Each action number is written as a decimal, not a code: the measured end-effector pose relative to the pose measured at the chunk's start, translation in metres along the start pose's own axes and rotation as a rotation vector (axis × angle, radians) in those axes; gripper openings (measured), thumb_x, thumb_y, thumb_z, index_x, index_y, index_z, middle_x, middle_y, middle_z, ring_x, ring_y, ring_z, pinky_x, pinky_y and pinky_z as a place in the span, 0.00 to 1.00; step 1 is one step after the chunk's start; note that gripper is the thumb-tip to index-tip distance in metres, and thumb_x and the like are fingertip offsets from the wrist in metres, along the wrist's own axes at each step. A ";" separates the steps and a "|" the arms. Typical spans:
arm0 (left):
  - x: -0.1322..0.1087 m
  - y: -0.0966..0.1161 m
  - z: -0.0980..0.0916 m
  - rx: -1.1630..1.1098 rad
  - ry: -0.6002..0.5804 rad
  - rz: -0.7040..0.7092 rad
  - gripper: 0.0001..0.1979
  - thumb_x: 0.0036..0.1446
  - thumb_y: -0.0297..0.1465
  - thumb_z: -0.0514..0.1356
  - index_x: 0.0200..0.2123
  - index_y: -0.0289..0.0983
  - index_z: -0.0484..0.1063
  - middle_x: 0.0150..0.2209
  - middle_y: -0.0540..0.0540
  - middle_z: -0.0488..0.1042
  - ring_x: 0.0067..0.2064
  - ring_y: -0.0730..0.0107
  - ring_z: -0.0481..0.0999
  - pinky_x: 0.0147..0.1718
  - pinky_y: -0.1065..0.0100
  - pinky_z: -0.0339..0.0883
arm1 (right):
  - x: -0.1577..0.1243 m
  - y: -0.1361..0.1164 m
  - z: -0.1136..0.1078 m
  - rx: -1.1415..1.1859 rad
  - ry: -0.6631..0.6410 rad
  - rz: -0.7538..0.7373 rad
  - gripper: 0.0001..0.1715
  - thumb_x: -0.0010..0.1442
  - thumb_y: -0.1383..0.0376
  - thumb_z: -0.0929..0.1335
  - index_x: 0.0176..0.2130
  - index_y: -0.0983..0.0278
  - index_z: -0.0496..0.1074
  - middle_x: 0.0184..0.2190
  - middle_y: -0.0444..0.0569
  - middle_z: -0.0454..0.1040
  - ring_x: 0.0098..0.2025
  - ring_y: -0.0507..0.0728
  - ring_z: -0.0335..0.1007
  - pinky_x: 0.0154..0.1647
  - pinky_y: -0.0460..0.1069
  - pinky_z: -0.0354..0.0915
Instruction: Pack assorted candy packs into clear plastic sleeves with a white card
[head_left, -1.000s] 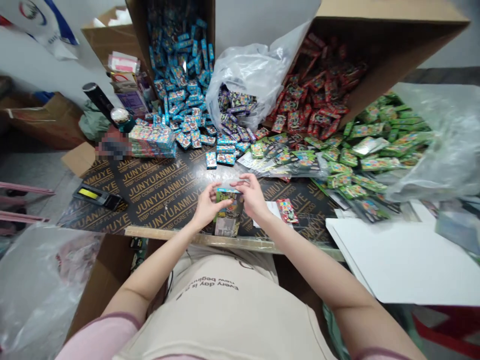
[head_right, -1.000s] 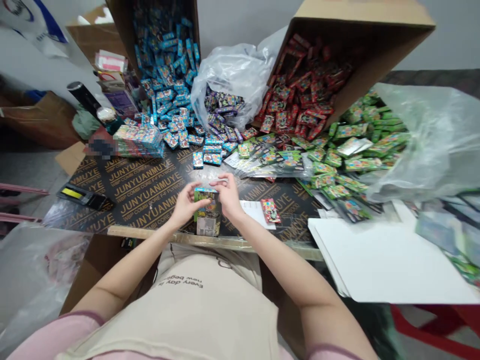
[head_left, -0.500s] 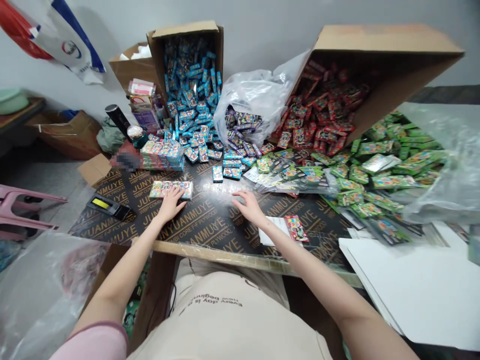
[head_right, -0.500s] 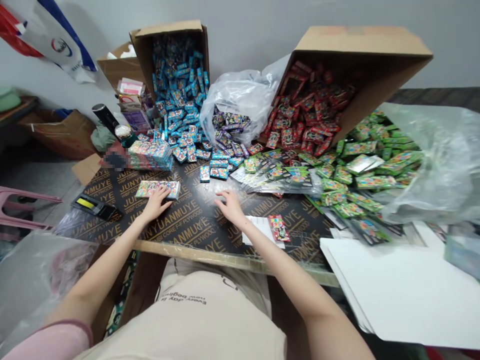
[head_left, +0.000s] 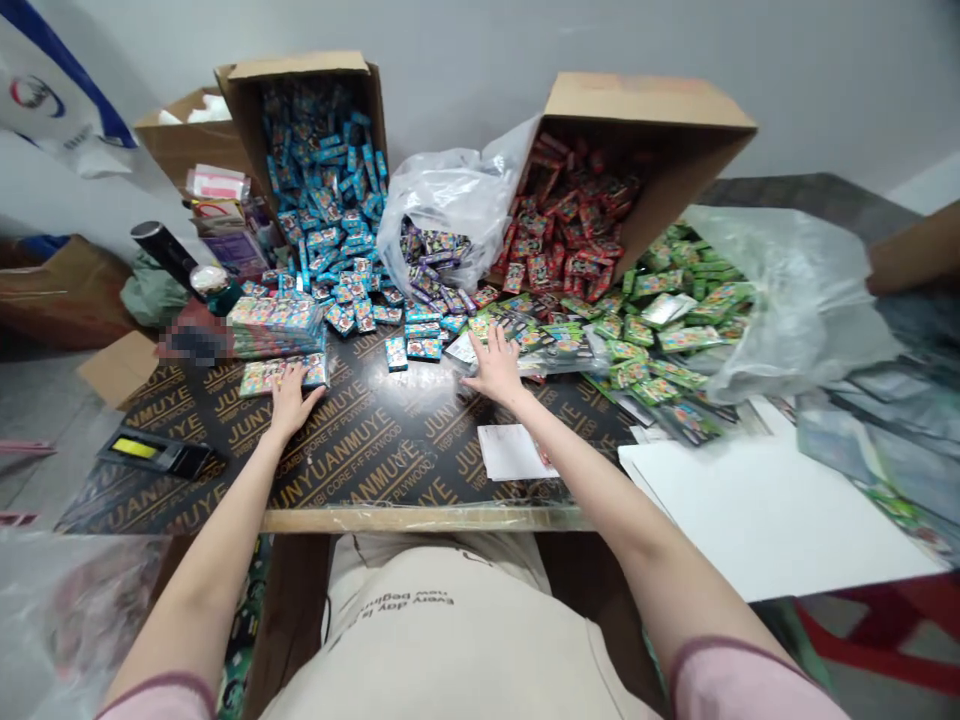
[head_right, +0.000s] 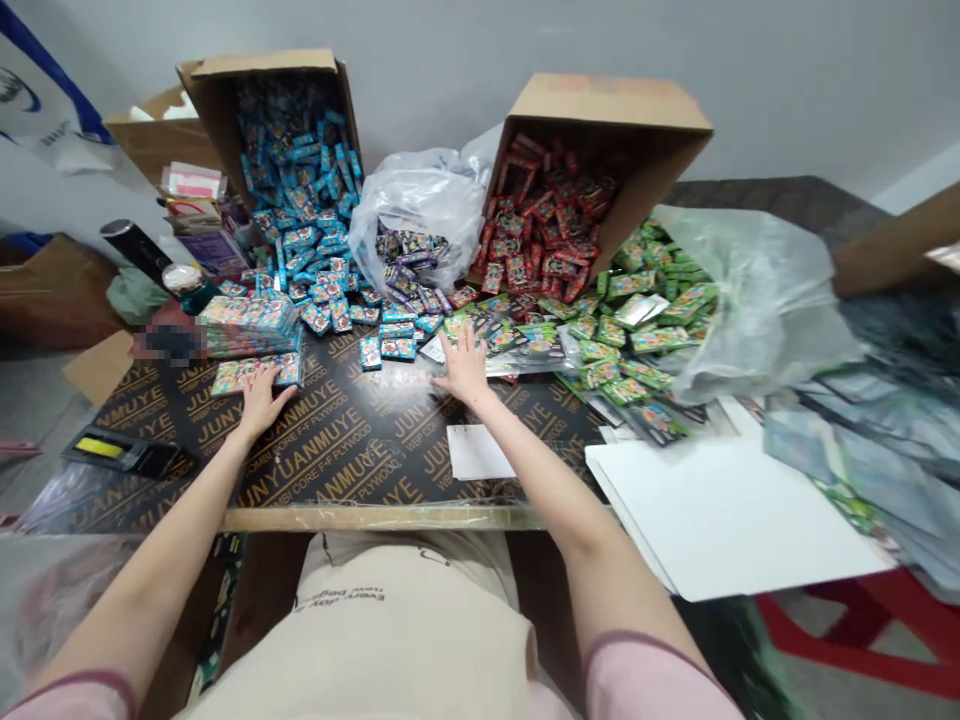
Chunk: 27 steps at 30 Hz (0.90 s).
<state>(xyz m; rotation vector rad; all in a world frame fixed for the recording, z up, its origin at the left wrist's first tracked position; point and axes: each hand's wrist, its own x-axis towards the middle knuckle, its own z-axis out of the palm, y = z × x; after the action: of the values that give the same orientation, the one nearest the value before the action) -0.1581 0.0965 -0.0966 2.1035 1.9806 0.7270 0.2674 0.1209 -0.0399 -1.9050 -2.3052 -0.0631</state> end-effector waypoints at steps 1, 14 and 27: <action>-0.002 0.011 0.001 0.000 0.038 -0.007 0.30 0.61 0.41 0.54 0.63 0.33 0.58 0.67 0.32 0.53 0.70 0.49 0.46 0.65 0.41 0.31 | 0.002 0.008 0.001 -0.037 -0.043 0.014 0.58 0.48 0.52 0.75 0.67 0.66 0.50 0.66 0.71 0.48 0.68 0.77 0.40 0.61 0.69 0.43; -0.039 0.162 0.024 -0.948 -0.193 -0.332 0.16 0.47 0.37 0.68 0.40 0.36 0.76 0.49 0.39 0.76 0.56 0.54 0.72 0.59 0.54 0.59 | -0.021 0.035 0.020 0.082 0.058 -0.305 0.17 0.64 0.72 0.59 0.43 0.68 0.75 0.45 0.59 0.77 0.50 0.63 0.69 0.52 0.57 0.61; -0.002 0.247 0.069 -1.297 -0.544 -0.820 0.13 0.44 0.19 0.68 0.31 0.32 0.67 0.17 0.53 0.69 0.18 0.79 0.69 0.23 0.75 0.70 | -0.074 0.052 0.023 0.489 0.080 -0.435 0.26 0.50 0.77 0.63 0.47 0.63 0.76 0.50 0.54 0.77 0.54 0.61 0.72 0.58 0.59 0.64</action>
<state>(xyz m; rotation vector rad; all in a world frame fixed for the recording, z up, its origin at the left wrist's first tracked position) 0.0939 0.0818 -0.0489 0.5594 1.2233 0.7763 0.3301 0.0615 -0.0767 -1.1374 -2.3554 0.3365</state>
